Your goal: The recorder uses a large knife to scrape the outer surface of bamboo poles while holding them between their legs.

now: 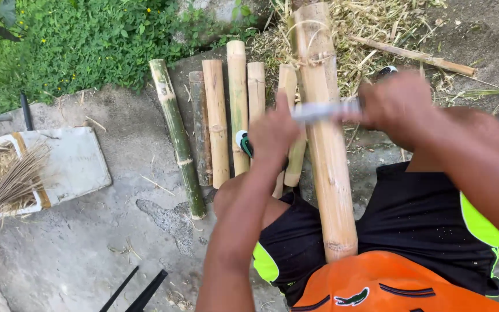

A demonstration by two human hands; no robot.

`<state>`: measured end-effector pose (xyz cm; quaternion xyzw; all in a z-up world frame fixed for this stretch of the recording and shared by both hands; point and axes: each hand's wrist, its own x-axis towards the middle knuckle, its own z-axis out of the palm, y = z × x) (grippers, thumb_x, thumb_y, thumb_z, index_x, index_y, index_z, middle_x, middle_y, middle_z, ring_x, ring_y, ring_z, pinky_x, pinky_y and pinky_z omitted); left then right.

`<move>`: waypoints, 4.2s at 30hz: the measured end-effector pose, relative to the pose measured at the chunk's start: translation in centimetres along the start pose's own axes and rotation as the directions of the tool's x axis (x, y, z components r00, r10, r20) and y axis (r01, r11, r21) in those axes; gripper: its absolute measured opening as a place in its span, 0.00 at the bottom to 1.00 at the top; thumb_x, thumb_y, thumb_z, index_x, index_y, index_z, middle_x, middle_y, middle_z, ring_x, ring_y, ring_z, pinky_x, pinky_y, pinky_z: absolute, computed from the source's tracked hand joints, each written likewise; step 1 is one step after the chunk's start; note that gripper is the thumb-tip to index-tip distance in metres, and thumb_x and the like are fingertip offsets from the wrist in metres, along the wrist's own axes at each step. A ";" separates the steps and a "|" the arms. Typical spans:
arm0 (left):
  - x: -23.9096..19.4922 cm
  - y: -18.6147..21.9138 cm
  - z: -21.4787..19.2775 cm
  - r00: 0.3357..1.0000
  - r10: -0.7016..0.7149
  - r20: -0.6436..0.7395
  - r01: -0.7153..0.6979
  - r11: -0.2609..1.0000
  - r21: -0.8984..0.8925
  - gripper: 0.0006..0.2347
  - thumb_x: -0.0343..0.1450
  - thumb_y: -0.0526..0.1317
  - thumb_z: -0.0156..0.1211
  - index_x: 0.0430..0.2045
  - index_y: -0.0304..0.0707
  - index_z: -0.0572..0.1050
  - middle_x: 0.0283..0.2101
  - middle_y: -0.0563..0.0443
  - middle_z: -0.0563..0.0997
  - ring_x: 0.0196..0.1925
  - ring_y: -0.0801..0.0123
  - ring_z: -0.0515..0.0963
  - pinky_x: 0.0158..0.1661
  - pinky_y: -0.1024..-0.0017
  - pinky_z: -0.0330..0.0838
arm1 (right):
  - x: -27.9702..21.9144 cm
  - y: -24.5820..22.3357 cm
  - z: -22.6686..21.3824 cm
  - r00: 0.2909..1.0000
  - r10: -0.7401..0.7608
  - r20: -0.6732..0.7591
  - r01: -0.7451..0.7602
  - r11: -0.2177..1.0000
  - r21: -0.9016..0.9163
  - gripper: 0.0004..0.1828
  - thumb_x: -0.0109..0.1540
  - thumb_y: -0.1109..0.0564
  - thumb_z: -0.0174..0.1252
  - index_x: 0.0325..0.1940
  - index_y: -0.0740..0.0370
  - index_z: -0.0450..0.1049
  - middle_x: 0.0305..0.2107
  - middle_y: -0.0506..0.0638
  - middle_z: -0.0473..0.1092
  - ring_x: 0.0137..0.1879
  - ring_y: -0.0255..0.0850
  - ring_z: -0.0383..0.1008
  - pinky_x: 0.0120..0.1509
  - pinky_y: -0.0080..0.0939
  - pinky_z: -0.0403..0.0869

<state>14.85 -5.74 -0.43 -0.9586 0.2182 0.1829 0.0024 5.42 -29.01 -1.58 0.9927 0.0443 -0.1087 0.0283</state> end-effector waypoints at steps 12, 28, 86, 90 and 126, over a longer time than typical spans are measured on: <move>2.8 -1.0 -1.2 0.997 -0.015 0.072 0.017 1.000 -0.026 0.28 0.66 0.52 0.61 0.58 0.43 0.60 0.32 0.40 0.84 0.34 0.47 0.85 0.33 0.50 0.78 | 4.2 0.2 -0.2 0.907 0.140 0.398 -0.175 0.983 0.053 0.51 0.54 0.08 0.28 0.19 0.51 0.74 0.10 0.36 0.55 0.17 0.28 0.52 0.18 0.33 0.53; 13.0 -1.6 -2.6 0.994 0.040 -0.100 -0.037 0.999 0.039 0.25 0.64 0.46 0.62 0.53 0.41 0.62 0.27 0.42 0.83 0.29 0.49 0.84 0.29 0.53 0.76 | 11.8 4.8 -2.2 0.989 0.130 0.077 -0.136 0.988 0.076 0.47 0.53 0.07 0.34 0.16 0.44 0.79 0.11 0.47 0.67 0.19 0.38 0.65 0.23 0.41 0.63; 16.9 -1.0 -3.3 0.998 0.053 -0.044 -0.056 0.994 -0.089 0.30 0.73 0.58 0.52 0.61 0.35 0.57 0.14 0.55 0.68 0.12 0.70 0.66 0.13 0.66 0.59 | 15.2 8.1 -2.4 0.948 0.175 0.266 -0.155 0.983 -0.094 0.51 0.55 0.07 0.28 0.33 0.42 0.84 0.13 0.45 0.65 0.20 0.33 0.63 0.26 0.37 0.63; 18.6 -1.2 -3.2 0.993 0.061 -0.104 -0.057 0.998 0.039 0.20 0.70 0.46 0.54 0.54 0.41 0.61 0.18 0.50 0.72 0.13 0.65 0.69 0.14 0.65 0.62 | 16.5 8.6 -2.5 0.969 0.163 0.187 -0.158 0.987 -0.038 0.49 0.56 0.09 0.30 0.34 0.43 0.85 0.16 0.47 0.72 0.23 0.37 0.71 0.27 0.40 0.67; 11.2 -1.0 1.8 0.987 0.136 -0.088 -0.156 0.943 -0.295 0.25 0.70 0.54 0.60 0.56 0.43 0.61 0.22 0.42 0.80 0.21 0.52 0.79 0.24 0.51 0.69 | 9.6 4.0 -7.1 0.875 0.220 0.432 -0.137 0.967 -0.215 0.50 0.55 0.08 0.26 0.20 0.46 0.78 0.10 0.39 0.61 0.17 0.27 0.57 0.24 0.33 0.63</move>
